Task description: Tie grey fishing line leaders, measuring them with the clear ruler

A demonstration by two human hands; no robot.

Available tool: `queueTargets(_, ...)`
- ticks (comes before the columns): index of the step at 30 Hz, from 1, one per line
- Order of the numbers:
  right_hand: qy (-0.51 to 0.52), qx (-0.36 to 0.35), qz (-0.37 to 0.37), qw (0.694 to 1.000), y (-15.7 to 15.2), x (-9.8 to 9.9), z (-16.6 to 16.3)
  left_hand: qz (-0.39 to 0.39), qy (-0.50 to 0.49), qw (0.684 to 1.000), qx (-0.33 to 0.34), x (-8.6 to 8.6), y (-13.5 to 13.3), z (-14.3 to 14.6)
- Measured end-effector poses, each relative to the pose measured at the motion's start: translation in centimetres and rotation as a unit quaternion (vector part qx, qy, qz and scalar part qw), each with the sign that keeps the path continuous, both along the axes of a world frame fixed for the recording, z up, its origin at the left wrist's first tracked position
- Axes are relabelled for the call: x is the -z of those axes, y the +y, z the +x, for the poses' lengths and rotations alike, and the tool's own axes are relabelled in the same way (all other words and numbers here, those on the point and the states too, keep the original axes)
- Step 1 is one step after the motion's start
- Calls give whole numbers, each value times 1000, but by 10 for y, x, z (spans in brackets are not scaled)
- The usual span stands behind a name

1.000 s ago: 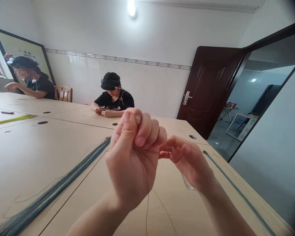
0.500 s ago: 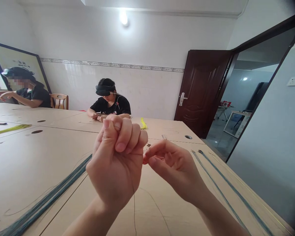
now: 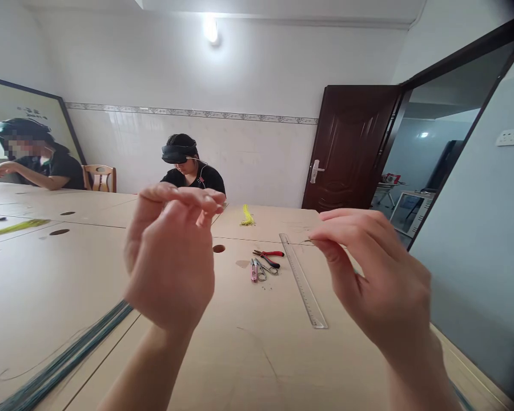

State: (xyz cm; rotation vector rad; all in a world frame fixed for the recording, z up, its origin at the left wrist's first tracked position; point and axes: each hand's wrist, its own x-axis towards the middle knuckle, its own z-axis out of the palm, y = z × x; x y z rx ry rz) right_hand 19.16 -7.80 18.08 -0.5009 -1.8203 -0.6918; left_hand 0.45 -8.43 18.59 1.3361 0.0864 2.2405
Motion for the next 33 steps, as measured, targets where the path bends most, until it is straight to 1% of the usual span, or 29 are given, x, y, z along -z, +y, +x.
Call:
queueTargets(2, -10, 9, 24, 1000, -3, -3, 6, -53, 72, 994, -68, -1, -3, 1)
queueTargets(3, -13, 8, 32, 999, -4, -3, 8, -80, 137, 983, -96, 0, -6, 3)
queueTargets(5, -16, -2, 42, 999, -8, -4, 10, -119, 287, 941, -133, 1, -13, 9)
queueTargets(7, -18, -13, 42, 999, -10, -4, 12, -149, 399, 895, -132, 3, -18, 16)
queueTargets(8, -20, -15, 40, 999, -10, -4, 12, -159, 428, 881, -121, 4, -19, 19)
queueTargets(9, -20, -15, 39, 999, -10, -4, 13, -166, 443, 875, -104, 5, -19, 21)
queueTargets(11, -24, -11, 40, 999, -9, -4, 14, -174, 450, 873, -76, 6, -18, 25)
queueTargets(16, -73, 9, 12, 997, -6, -3, 19, -164, 446, 878, -52, 7, -16, 26)
queueTargets(18, -75, 13, 5, 997, -6, -3, 19, -157, 447, 879, -52, 7, -16, 26)
queueTargets(22, -69, 11, -6, 998, -7, -2, 17, -155, 443, 880, -76, 8, -17, 29)
queueTargets(25, -20, -20, -5, 1000, -9, -2, 13, -152, 427, 887, -90, 9, -16, 30)
queueTargets(27, 35, -50, -43, 997, -12, -1, 12, -141, 414, 893, -104, 10, -16, 30)
queueTargets(29, 65, -67, -123, 988, -16, -1, 11, -129, 406, 896, -124, 10, -17, 31)
queueTargets(31, 64, -71, -194, 976, -19, -2, 11, -117, 403, 895, -151, 11, -17, 31)
queueTargets(33, 59, -71, -227, 970, -22, -3, 11, -104, 406, 890, -179, 11, -19, 31)
